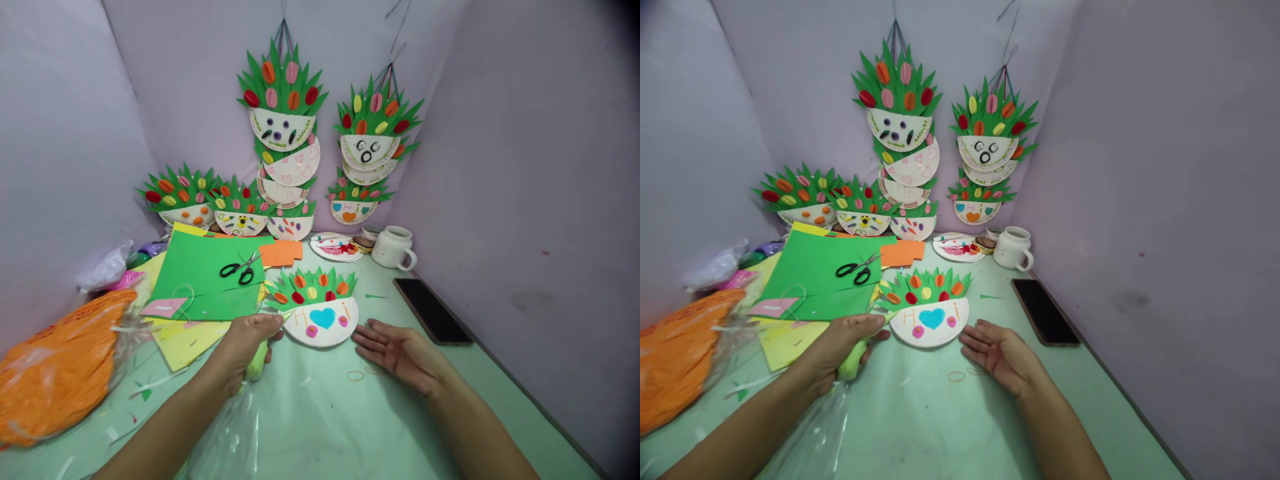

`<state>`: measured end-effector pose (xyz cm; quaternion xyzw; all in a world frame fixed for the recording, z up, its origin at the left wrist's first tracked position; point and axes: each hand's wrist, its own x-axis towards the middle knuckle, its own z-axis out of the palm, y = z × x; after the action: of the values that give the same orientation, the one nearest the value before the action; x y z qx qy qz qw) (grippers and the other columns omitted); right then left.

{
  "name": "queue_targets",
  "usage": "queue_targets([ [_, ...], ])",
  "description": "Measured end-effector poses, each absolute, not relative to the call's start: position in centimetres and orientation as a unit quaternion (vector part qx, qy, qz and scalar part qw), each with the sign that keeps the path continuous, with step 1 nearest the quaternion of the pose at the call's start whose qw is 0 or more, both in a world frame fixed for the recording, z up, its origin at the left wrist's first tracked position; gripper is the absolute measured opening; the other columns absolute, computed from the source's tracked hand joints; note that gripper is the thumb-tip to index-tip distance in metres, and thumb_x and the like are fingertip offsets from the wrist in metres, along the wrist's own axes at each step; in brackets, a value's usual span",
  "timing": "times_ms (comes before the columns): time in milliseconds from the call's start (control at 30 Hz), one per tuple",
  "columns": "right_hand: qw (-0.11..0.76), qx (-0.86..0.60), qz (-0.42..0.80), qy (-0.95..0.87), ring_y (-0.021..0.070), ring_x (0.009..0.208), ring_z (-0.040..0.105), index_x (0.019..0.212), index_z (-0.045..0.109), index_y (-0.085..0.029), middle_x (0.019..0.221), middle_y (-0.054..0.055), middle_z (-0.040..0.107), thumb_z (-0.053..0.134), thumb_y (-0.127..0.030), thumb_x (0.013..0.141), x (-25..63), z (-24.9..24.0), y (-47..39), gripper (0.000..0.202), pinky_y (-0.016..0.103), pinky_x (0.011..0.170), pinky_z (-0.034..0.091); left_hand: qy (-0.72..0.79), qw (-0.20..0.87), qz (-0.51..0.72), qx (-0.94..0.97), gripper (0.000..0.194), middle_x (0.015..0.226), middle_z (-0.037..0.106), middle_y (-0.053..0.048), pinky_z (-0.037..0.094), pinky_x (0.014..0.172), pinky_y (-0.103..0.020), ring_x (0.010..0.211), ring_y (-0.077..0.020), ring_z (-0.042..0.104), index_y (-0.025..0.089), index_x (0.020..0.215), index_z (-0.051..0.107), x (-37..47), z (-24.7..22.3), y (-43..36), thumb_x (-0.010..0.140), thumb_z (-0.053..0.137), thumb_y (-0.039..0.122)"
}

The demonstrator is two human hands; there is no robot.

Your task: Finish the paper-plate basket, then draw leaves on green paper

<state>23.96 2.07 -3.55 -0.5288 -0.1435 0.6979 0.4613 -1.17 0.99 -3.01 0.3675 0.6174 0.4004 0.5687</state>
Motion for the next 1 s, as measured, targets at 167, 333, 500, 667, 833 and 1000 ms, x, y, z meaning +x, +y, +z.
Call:
queue_targets([
  [167, 0.496, -0.522, 0.685, -0.111, 0.0172, 0.070, 0.069, 0.093, 0.049, -0.015, 0.072, 0.005, 0.064, 0.047, 0.002, 0.080, 23.4, -3.8, 3.2, 0.021, 0.032, 0.077, 0.056, 0.617, 0.573, 0.402, 0.359, 0.048, 0.079, 0.067, -0.007, 0.032, 0.038, -0.020, 0.037, -0.0050, 0.043, 0.012, 0.085, 0.065, -1.4, -3.1, 1.1, 0.057, 0.073, 0.050],
  [333, 0.499, -0.511, 0.689, -0.125, 0.0157, 0.073, 0.069, 0.091, 0.056, -0.011, 0.078, 0.009, 0.067, 0.047, 0.003, 0.077, 22.6, -3.5, 3.8, 0.022, 0.029, 0.080, 0.056, 0.614, 0.573, 0.403, 0.363, 0.045, 0.080, 0.068, -0.007, 0.031, 0.037, -0.020, 0.036, -0.0048, 0.043, 0.012, 0.084, 0.065, -1.6, -3.2, 1.3, 0.059, 0.072, 0.049],
  [500, 0.487, -0.490, 0.708, -0.149, 0.0154, 0.076, 0.069, 0.084, 0.062, -0.007, 0.082, 0.011, 0.070, 0.047, 0.008, 0.072, 21.8, -3.3, 3.7, 0.025, 0.026, 0.083, 0.053, 0.607, 0.577, 0.398, 0.374, 0.044, 0.078, 0.068, -0.008, 0.029, 0.036, -0.019, 0.036, -0.0045, 0.042, 0.012, 0.082, 0.066, -1.6, -3.0, 1.2, 0.059, 0.071, 0.049],
  [667, 0.459, -0.475, 0.729, -0.180, 0.0183, 0.074, 0.069, 0.088, 0.062, -0.009, 0.079, 0.008, 0.070, 0.054, 0.003, 0.073, 21.5, -3.7, 3.6, 0.021, 0.032, 0.075, 0.056, 0.604, 0.574, 0.393, 0.388, 0.040, 0.074, 0.068, -0.008, 0.029, 0.036, -0.020, 0.037, -0.0050, 0.040, 0.012, 0.080, 0.067, -1.6, -2.7, 1.2, 0.061, 0.070, 0.048],
  [833, 0.449, -0.470, 0.738, -0.183, 0.0166, 0.067, 0.069, 0.081, 0.061, -0.010, 0.072, 0.008, 0.070, 0.054, -0.002, 0.077, 21.2, -4.1, 3.9, 0.011, 0.028, 0.066, 0.057, 0.603, 0.566, 0.401, 0.395, 0.036, 0.074, 0.068, -0.008, 0.031, 0.037, -0.021, 0.038, -0.0057, 0.040, 0.013, 0.079, 0.067, -1.5, -2.5, 1.1, 0.064, 0.069, 0.045],
  [1000, 0.448, -0.480, 0.733, -0.178, 0.0133, 0.060, 0.067, 0.079, 0.062, -0.011, 0.068, 0.005, 0.069, 0.053, 0.000, 0.077, 21.0, -4.4, 4.1, 0.014, 0.023, 0.063, 0.057, 0.602, 0.565, 0.395, 0.403, 0.040, 0.073, 0.067, -0.008, 0.031, 0.037, -0.020, 0.038, -0.0060, 0.041, 0.012, 0.082, 0.066, -1.7, -2.5, 1.1, 0.064, 0.068, 0.047],
])
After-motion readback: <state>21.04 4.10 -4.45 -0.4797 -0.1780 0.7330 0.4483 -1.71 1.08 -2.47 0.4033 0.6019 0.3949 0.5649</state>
